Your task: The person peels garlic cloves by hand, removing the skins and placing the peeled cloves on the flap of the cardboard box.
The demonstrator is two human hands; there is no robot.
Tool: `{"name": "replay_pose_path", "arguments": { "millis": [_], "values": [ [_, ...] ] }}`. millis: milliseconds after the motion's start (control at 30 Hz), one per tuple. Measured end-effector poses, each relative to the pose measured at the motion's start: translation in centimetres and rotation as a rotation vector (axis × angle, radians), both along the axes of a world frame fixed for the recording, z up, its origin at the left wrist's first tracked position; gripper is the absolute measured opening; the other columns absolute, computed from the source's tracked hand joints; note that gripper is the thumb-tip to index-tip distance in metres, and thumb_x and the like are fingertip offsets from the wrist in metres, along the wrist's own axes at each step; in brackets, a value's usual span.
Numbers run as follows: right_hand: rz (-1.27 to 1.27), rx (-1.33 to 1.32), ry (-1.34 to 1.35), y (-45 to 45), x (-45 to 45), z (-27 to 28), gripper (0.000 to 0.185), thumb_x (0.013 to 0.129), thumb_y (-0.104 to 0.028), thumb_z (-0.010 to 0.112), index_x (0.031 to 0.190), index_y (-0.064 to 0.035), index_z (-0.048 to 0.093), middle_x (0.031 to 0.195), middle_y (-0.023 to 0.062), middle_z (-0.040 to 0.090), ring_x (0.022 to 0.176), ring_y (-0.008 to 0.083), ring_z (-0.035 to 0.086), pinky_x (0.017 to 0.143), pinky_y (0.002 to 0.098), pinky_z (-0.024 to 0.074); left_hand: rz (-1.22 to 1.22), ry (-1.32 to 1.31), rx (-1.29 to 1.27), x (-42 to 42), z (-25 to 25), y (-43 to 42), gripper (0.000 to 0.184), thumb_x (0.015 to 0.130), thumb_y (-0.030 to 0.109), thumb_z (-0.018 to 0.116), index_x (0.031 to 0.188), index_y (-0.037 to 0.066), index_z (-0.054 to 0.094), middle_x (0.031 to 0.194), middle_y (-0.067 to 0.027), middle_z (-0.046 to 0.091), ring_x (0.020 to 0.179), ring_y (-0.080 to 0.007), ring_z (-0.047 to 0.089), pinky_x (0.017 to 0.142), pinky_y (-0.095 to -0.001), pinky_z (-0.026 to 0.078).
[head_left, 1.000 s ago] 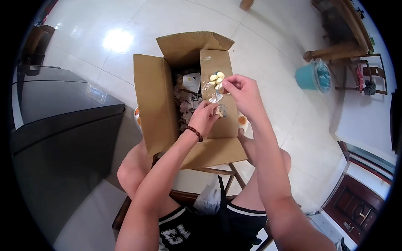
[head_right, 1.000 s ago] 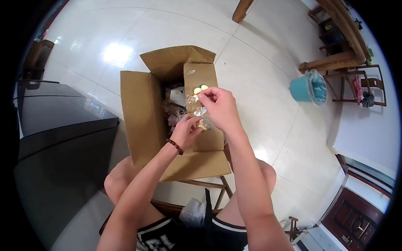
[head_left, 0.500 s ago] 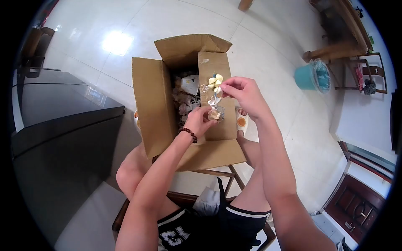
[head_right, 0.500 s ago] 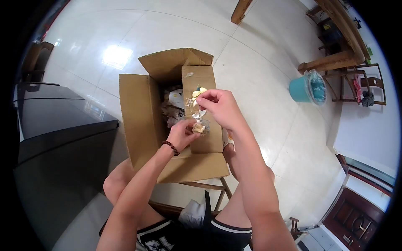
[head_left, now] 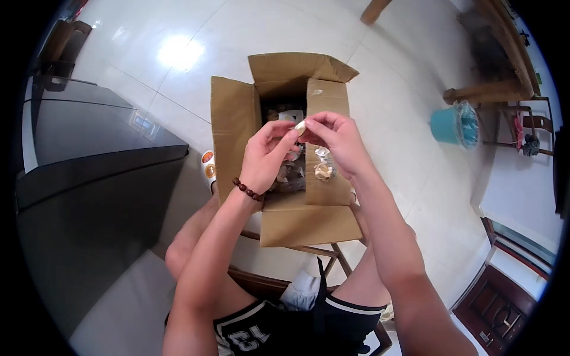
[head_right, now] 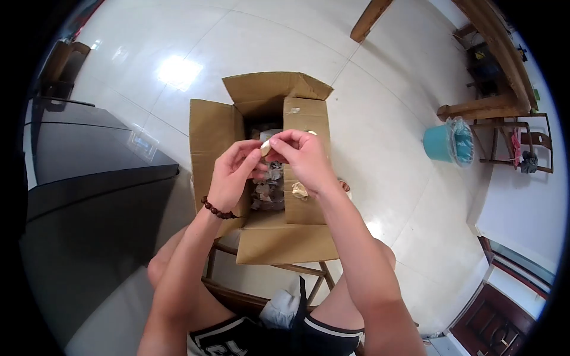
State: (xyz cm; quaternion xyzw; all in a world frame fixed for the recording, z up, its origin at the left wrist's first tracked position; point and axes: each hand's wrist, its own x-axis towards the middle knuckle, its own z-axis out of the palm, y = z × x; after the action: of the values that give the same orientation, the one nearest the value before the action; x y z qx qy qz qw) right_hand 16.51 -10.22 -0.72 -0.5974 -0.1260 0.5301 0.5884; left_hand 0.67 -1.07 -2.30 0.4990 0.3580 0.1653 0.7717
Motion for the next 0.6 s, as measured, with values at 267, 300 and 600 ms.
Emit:
{"name": "replay_pose_path", "arguments": {
  "millis": [267,300,600],
  "values": [
    [0.146,-0.068,-0.192,2.0,-2.8,-1.3,0.034,0.105,-0.024,0.062,0.127,0.0011,0.067,0.106,0.0080,0.075,0.093,0.0164,0.072,0.084,0.0300,0.0564,-0.008,0.241,0.375,-2.3,2.2,3.2,0.019,0.095,0.009,0.074,0.111,0.000,0.071,0.094,-0.0036,0.072,0.082,-0.0099,0.068,0.074,-0.0254,0.056],
    [0.273,-0.082,-0.535,2.0,-2.8,-2.1,0.045,0.105,-0.032,0.060,0.138,-0.0016,0.062,0.108,0.0081,0.075,0.091,0.0161,0.071,0.083,0.0310,0.0555,-0.029,0.252,0.508,-2.6,2.4,3.6,0.019,0.093,0.007,0.075,0.111,0.001,0.071,0.094,-0.0037,0.072,0.082,-0.0096,0.067,0.073,-0.0252,0.055],
    [0.329,0.145,-0.300,1.6,-1.9,-0.9,0.039,0.108,-0.036,0.056,0.087,-0.0037,0.062,0.078,0.0012,0.065,0.071,0.0080,0.062,0.065,0.0256,0.0492,-0.167,0.092,0.736,-1.7,3.4,3.7,0.018,0.092,0.003,0.075,0.108,-0.001,0.070,0.093,-0.0059,0.069,0.083,-0.0144,0.067,0.074,-0.0273,0.055]
  ]
}}
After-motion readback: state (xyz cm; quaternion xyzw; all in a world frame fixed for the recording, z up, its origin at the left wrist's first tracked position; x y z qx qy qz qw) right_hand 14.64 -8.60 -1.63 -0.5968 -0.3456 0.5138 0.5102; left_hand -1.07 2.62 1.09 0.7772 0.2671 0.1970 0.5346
